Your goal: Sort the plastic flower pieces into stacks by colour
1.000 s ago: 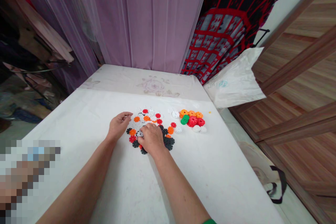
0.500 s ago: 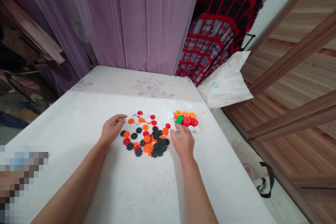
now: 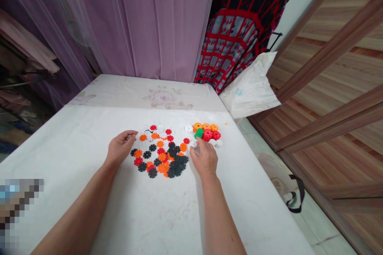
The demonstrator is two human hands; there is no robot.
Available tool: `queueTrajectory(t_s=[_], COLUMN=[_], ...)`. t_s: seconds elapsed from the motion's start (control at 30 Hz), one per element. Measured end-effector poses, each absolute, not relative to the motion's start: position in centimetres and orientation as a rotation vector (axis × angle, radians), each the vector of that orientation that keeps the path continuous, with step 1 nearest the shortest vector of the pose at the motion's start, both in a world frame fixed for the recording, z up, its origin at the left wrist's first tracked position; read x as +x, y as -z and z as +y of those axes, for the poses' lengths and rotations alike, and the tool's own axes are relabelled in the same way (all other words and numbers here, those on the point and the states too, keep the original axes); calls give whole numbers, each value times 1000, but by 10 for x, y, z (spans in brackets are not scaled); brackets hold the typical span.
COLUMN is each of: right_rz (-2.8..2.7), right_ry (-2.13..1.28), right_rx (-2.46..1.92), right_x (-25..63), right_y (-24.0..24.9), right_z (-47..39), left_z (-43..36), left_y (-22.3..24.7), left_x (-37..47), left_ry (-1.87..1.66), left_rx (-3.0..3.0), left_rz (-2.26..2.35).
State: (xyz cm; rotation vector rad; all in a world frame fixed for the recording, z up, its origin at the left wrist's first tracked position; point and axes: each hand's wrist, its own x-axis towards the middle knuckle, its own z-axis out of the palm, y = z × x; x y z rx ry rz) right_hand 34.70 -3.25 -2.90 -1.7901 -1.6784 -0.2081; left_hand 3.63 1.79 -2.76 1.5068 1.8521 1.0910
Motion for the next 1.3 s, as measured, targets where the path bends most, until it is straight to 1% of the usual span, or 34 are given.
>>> queueTrajectory(t_s=[0.23, 0.4, 0.5, 0.6, 0.7, 0.8, 0.9, 1.1, 1.3], right_rz=[-1671, -1647, -1763, -1974, -2121, -2180, -2127, -2146, -2210], right_ry=[192, 223, 135, -26, -101, -93, -59, -89, -121], right_rx=[-1786, -1696, -1548, -1349, -1272, -1303, -1398, -1446, -1725], right_x=[350, 342, 316, 281, 257, 252, 259, 250, 230], right_y=[30, 25, 19, 13, 11, 16, 20, 14, 2], right_z=[-34, -39, -44, -48, -49, -45, -41, -39, -39], left_z=[17, 17, 17, 16, 16, 15, 15, 15, 16], left_y=[25, 21, 21, 22, 22, 22, 21, 21, 25], left_x=[38, 39, 40, 41, 41, 41, 41, 41, 40], left_ry=[-1098, -1109, -1109, -1113, -1112, -1104, -1096, -1089, -1105], left_rx=[1485, 1467, 1457, 1459, 1458, 1465, 1470, 1495, 1507], left_rz=[1851, 1848, 1845, 1829, 1837, 1834, 1830, 1853, 1816])
